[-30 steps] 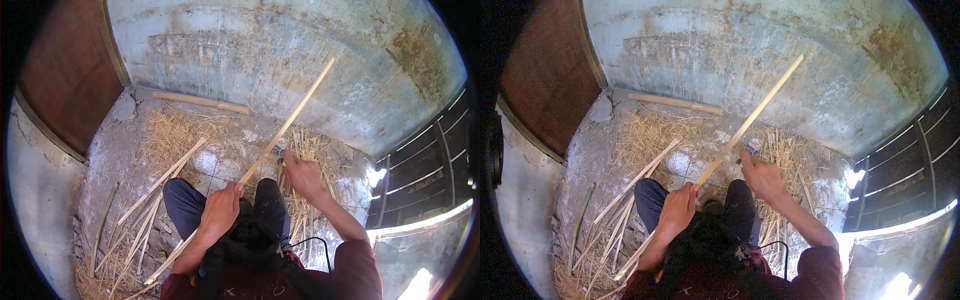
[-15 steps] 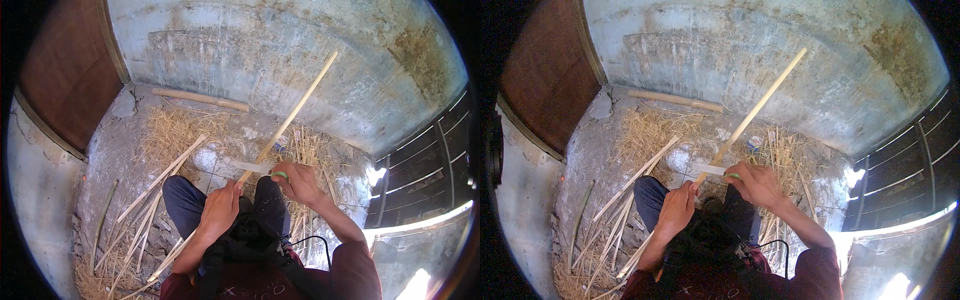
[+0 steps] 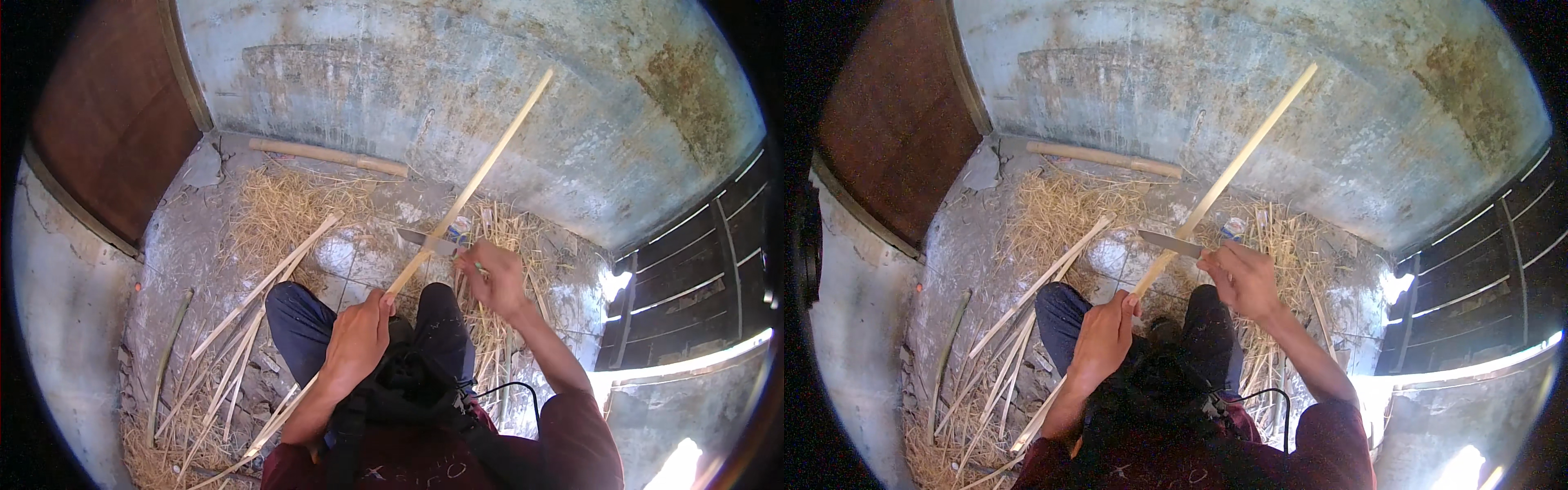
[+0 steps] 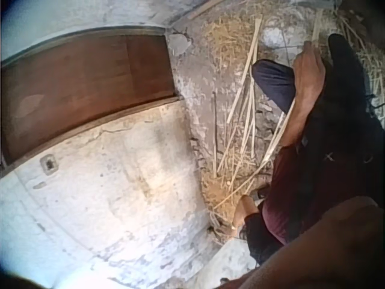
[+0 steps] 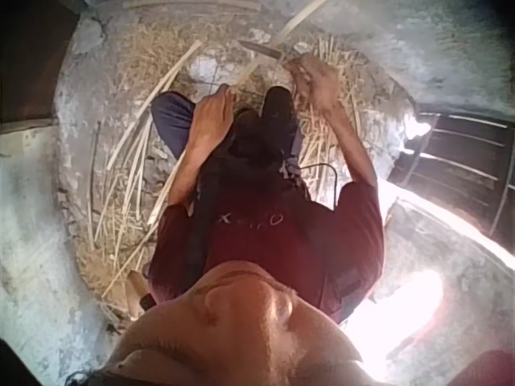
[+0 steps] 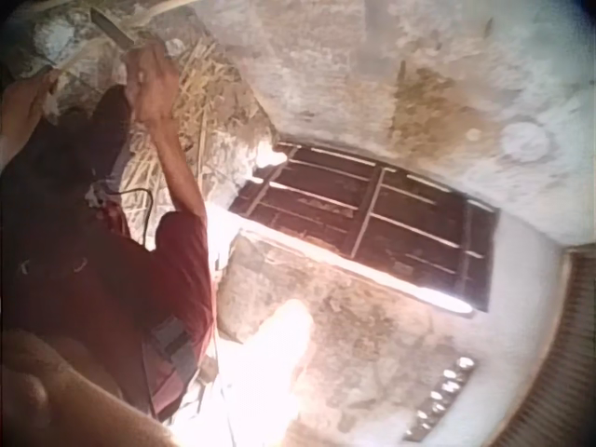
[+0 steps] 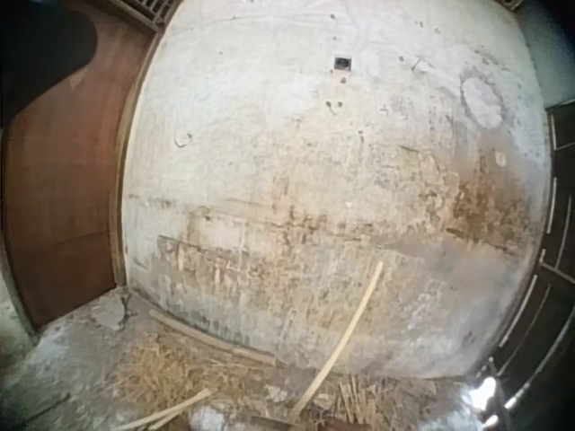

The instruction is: The person whittles a strip of bamboo by hand using a small knife to sharpen one end and smooth the surface.

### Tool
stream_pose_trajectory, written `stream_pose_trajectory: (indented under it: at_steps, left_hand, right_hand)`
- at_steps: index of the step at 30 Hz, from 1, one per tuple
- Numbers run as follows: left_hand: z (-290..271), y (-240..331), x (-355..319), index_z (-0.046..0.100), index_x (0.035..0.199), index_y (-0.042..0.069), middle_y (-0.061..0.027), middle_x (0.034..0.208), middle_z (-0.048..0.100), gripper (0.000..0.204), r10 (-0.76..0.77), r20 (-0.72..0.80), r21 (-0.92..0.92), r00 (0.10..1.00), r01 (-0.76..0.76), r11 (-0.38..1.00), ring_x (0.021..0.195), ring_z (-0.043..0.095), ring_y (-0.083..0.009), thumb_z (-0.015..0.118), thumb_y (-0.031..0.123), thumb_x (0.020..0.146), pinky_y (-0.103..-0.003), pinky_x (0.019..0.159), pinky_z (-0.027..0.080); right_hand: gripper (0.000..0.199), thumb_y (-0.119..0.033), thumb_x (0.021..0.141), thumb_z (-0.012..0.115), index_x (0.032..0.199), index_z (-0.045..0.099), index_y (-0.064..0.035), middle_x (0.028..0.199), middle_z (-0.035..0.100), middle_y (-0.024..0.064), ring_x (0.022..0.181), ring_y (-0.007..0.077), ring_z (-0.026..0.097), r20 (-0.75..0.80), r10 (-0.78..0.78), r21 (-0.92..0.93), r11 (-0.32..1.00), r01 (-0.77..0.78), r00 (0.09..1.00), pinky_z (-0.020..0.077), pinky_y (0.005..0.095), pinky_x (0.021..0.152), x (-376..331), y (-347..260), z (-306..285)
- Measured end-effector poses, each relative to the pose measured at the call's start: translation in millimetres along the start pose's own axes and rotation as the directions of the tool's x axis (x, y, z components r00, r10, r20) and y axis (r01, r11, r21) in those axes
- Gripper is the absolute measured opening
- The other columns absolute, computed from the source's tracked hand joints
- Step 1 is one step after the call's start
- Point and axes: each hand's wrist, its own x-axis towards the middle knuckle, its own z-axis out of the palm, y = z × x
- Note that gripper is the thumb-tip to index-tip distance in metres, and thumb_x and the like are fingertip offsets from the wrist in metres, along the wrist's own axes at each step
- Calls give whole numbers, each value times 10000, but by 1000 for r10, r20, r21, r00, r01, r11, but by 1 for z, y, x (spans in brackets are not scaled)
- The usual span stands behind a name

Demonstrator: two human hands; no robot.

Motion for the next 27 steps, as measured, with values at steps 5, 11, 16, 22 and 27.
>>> stream_pose_trajectory:
  at_steps: [5,11,16,22,27]
  left_hand:
    - [2,-5,0,595,951,18,-228,658,564,264,37,-33,8,999,-37,999,649,610,-473,460,150,1136,-546,618,444]
    - [1,-4,-6,589,961,10,-230,681,584,259,23,-7,5,1000,-23,1000,656,614,-476,464,155,1136,-540,629,456]
    - [-1,0,-2,588,966,9,-233,686,581,265,31,-30,-6,999,-31,999,666,611,-482,461,164,1139,-540,638,456]
    - [-1,0,3,586,959,15,-236,689,574,291,28,-38,-5,999,-28,1000,678,607,-488,442,183,1147,-551,645,448]
    - [-4,3,0,587,964,12,-241,720,597,304,15,-21,-20,1000,-15,1000,708,622,-486,432,193,1152,-551,669,458]
  right_hand:
    - [145,-65,846,811,965,749,-121,773,654,61,583,232,638,-18,-192,-8,981,192,981,503,358,500,3,-23,-2]
    - [156,-6,847,763,950,757,-124,755,659,67,585,234,656,-172,37,62,998,-27,984,505,365,496,-3,20,2]
    - [147,1,833,771,927,759,-112,746,642,67,567,248,646,22,-178,96,980,176,984,504,374,497,-1,-10,-5]
    - [123,-31,832,800,908,756,-117,741,617,59,554,250,629,-28,-121,98,988,123,992,502,381,498,-4,-19,6]
    - [101,-53,850,809,893,742,-116,751,622,50,556,233,631,-7,-65,124,990,65,998,493,366,491,-8,-8,12]
